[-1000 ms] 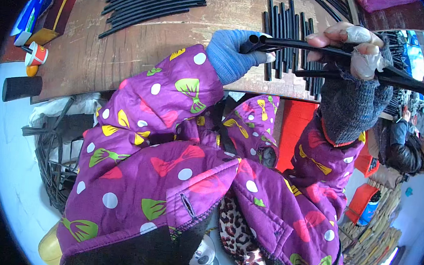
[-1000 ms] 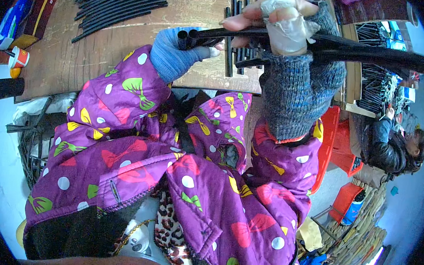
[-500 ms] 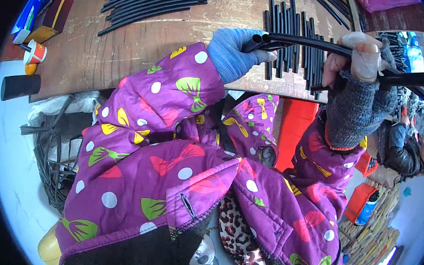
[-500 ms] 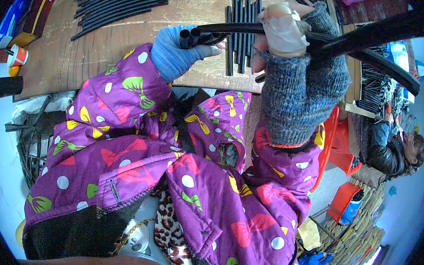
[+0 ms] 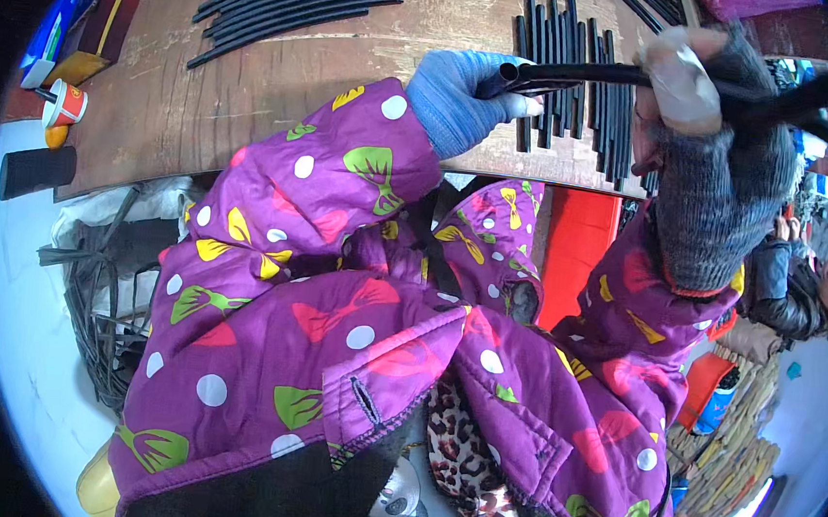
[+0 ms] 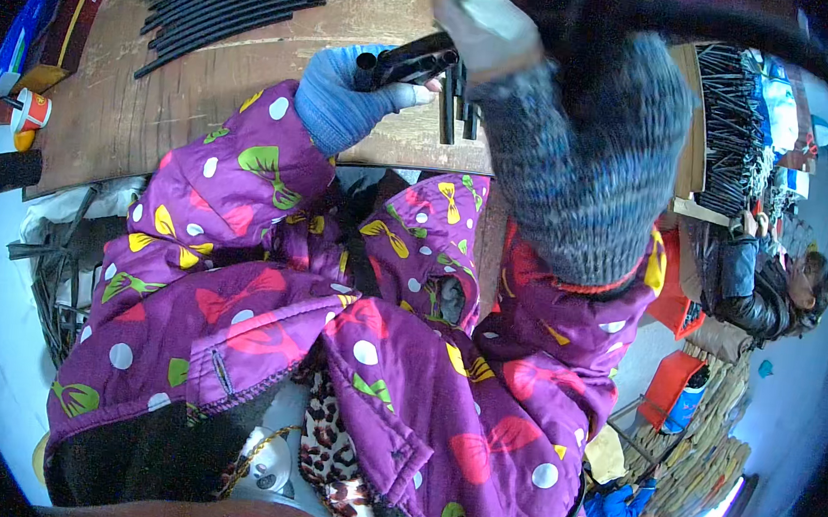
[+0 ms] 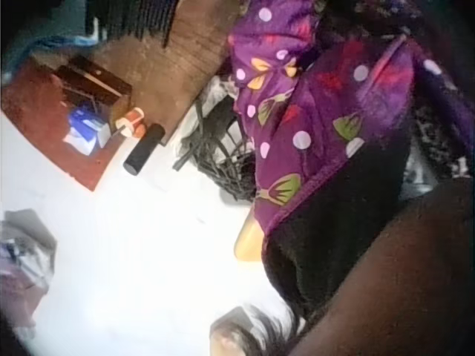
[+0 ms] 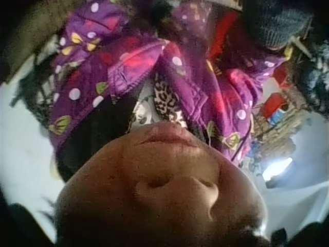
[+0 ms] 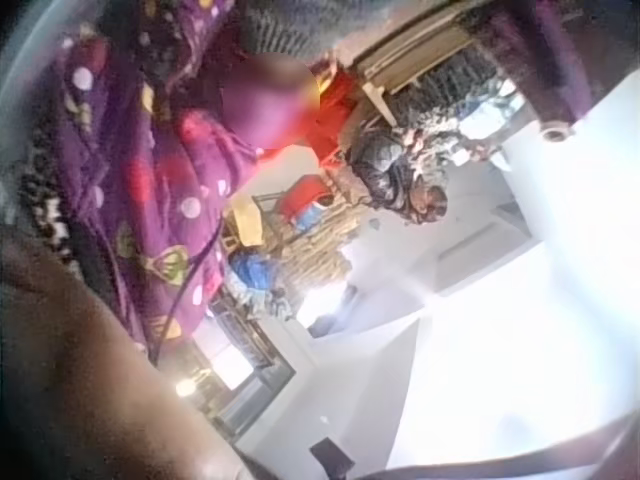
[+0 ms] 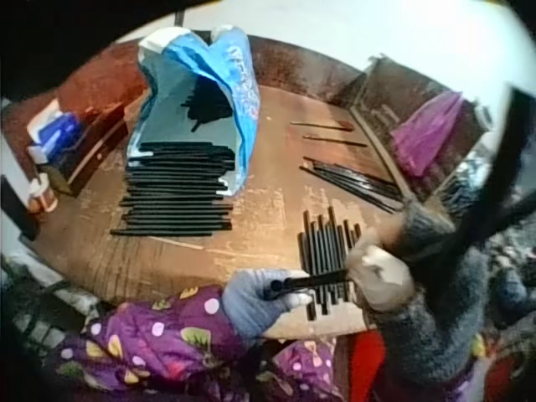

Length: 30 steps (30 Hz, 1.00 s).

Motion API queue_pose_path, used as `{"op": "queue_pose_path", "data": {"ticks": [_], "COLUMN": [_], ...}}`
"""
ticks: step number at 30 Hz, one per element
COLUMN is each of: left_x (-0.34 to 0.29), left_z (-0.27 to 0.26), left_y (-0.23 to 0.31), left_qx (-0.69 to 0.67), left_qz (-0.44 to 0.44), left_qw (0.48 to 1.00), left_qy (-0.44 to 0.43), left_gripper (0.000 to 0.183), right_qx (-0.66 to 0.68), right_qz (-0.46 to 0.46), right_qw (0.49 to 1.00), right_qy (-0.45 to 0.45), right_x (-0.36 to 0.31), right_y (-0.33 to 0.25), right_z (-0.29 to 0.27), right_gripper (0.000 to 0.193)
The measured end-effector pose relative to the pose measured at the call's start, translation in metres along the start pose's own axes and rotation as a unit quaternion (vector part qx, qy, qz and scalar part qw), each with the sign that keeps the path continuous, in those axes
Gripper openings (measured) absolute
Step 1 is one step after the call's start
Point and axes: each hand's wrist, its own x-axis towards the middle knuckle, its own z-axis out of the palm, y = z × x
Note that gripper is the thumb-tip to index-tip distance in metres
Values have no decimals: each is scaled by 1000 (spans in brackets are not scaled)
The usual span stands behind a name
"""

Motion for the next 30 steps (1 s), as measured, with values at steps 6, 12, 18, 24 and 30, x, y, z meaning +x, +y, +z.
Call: {"op": "queue_pose_path", "data": {"ticks": [6, 12, 18, 24, 30], "left_x": [16, 24, 24, 12, 10], "left_z": [10, 13, -1, -4, -3], "left_y": [12, -19, -7, 9, -1], "left_qx": [-48, -135, -63, -28, -26], "left_qz": [-45, 103, -48, -59, -40], "left_qw": [998, 985, 996, 998, 999], "left_qy": [12, 41, 30, 16, 22], "left_gripper": [26, 26, 25, 24, 25], "right_qx": [-130, -110, -58, -26, 74], "right_qz": [-133, -124, -48, -6, -5], "right_qw": [983, 958, 997, 993, 983], "right_qy": [0, -235, -31, 112, 168], "right_x": [23, 34, 21, 16, 1], "right_y": [12, 44, -15, 4, 27], "right_z": [-4, 0, -12, -17, -2], "right_gripper": [12, 18, 30, 64, 49]}}
